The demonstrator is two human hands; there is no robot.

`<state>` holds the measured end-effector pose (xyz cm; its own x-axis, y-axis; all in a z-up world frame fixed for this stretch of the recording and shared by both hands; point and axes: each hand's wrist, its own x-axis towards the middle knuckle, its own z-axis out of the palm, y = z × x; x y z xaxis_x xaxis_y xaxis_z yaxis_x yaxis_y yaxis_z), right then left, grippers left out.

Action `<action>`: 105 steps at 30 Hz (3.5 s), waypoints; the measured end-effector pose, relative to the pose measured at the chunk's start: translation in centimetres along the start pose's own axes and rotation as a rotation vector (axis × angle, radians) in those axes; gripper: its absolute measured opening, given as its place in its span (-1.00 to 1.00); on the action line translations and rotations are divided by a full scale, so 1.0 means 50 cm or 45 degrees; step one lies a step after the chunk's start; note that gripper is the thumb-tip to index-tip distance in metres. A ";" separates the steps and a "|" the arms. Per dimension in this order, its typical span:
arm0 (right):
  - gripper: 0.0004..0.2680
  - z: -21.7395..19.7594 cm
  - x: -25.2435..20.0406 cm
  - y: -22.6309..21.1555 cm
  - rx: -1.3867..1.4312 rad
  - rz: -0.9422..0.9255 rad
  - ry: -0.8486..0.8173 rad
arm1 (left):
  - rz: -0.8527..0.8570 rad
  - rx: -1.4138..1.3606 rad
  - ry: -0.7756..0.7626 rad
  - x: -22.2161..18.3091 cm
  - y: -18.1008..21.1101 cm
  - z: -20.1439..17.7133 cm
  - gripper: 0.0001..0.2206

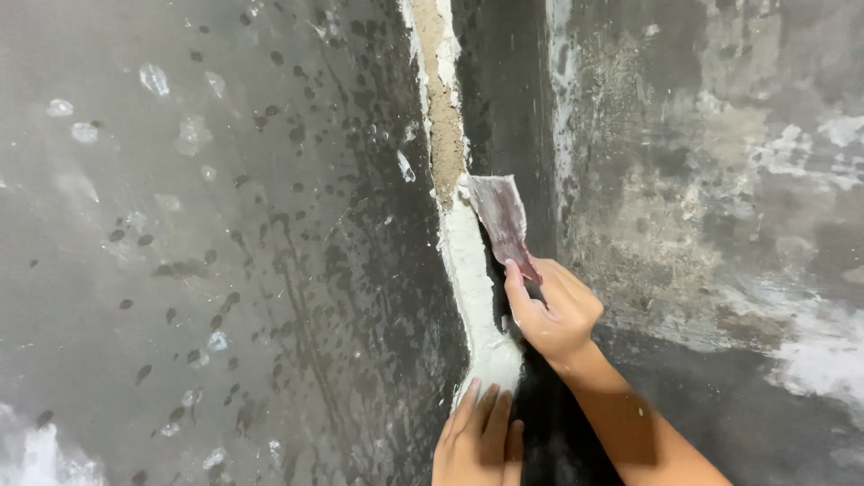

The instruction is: The person scoops plaster from a bucket onto a scraper using a putty knife, then applies the plaster into a groove in the wall with the scraper.

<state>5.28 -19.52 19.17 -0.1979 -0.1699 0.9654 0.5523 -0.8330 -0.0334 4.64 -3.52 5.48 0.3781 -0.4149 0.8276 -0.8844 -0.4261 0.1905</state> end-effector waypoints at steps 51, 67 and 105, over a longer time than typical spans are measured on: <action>-0.85 -0.098 0.111 0.137 -0.584 -1.164 -0.480 | 0.676 -0.057 0.267 -0.160 -0.296 0.361 -0.68; -0.83 -0.050 0.077 0.132 -0.682 -1.059 -0.358 | 0.586 -0.066 0.407 -0.178 -0.260 0.355 -0.70; -0.81 -0.099 0.040 0.076 -0.706 -0.983 -0.443 | 0.625 -0.140 0.198 -0.248 -0.333 0.429 -0.68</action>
<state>3.01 -25.64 19.70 -0.0457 0.6082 0.7925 -0.0987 -0.7922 0.6023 20.54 -8.53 -19.26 -0.1257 -0.4170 0.9002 -0.9738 -0.1213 -0.1922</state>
